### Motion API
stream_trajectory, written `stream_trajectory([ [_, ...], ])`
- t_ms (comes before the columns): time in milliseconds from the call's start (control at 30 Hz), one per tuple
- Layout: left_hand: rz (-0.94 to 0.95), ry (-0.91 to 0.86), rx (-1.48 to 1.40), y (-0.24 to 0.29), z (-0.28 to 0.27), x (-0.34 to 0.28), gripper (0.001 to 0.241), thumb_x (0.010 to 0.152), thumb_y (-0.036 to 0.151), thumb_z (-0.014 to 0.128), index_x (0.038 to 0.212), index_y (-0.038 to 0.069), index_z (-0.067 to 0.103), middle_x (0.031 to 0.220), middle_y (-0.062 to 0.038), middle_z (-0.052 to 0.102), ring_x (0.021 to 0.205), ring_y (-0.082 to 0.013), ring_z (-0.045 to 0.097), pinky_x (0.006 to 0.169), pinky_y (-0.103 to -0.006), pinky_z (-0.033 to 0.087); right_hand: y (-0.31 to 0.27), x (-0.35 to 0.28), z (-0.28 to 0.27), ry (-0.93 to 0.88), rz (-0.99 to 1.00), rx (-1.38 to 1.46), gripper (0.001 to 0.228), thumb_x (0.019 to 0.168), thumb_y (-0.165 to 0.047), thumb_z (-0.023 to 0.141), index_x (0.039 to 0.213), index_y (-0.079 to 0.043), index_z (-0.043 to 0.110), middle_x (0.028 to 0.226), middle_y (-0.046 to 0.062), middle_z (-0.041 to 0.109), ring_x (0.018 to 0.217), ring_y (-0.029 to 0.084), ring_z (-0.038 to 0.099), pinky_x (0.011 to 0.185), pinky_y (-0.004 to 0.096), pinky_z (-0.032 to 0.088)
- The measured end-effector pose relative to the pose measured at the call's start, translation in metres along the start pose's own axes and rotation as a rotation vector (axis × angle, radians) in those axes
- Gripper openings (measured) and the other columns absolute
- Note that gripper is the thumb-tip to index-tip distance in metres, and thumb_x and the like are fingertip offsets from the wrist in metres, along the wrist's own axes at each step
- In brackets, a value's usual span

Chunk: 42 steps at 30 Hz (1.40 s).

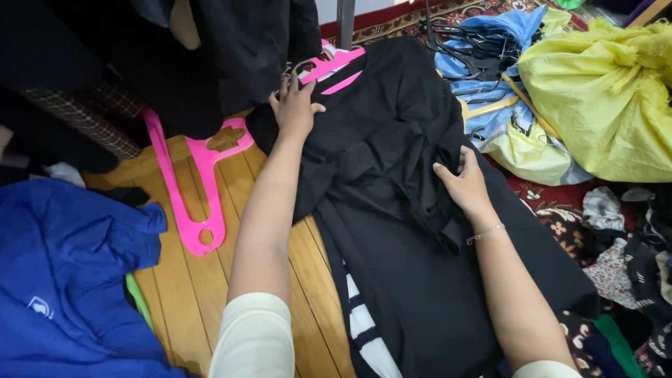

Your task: The person folds a black t-shirt on a wooden surface, places it on a pink hanger, and sets it aside. They then fold a blue t-shirt, place it on a pink hanger, and set it aside. Finally, they pick up and fold another black t-shirt.

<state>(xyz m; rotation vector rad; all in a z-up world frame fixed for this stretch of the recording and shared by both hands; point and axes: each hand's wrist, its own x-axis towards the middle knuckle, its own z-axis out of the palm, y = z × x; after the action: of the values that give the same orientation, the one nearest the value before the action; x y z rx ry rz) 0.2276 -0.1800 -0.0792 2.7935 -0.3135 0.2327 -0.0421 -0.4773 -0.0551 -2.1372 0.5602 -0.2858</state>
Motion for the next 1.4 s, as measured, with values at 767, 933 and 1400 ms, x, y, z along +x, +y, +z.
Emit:
stream_trajectory([
  [767, -0.288, -0.064, -0.274, -0.086, -0.075, -0.076, 0.019, 0.079, 0.049, 0.064, 0.075, 0.034, 0.077, 0.056, 0.003, 0.069, 0.08, -0.0238, 0.076, 0.077, -0.0357, 0.061, 0.014, 0.008, -0.016, -0.245, 0.131, 0.01, 0.041, 0.081, -0.034, 0.086, 0.093, 0.002, 0.071, 0.076, 0.021, 0.067, 0.076, 0.034, 0.072, 0.054, 0.045, 0.055],
  [933, -0.438, 0.203, -1.103, -0.106, -0.028, -0.046, 0.03, 0.1, 0.018, 0.05, 0.118, -0.003, 0.062, 0.098, -0.026, 0.076, 0.078, -0.0281, 0.081, 0.065, -0.0262, 0.069, 0.021, 0.02, -0.022, -0.293, 0.225, 0.231, 0.041, 0.083, -0.029, 0.082, 0.098, 0.004, 0.063, 0.074, 0.02, 0.063, 0.066, 0.033, 0.07, 0.047, 0.046, 0.056],
  [1400, 0.244, 0.256, -0.535, 0.013, -0.041, -0.201, 0.045, 0.095, 0.04, 0.072, 0.11, 0.003, 0.052, 0.089, -0.017, 0.056, 0.091, -0.0433, 0.065, 0.084, -0.0538, 0.053, -0.015, -0.008, -0.046, -0.345, 0.186, 0.101, 0.06, 0.09, -0.056, 0.078, 0.108, -0.002, 0.06, 0.07, 0.012, 0.049, 0.041, 0.02, 0.053, 0.025, 0.032, 0.037],
])
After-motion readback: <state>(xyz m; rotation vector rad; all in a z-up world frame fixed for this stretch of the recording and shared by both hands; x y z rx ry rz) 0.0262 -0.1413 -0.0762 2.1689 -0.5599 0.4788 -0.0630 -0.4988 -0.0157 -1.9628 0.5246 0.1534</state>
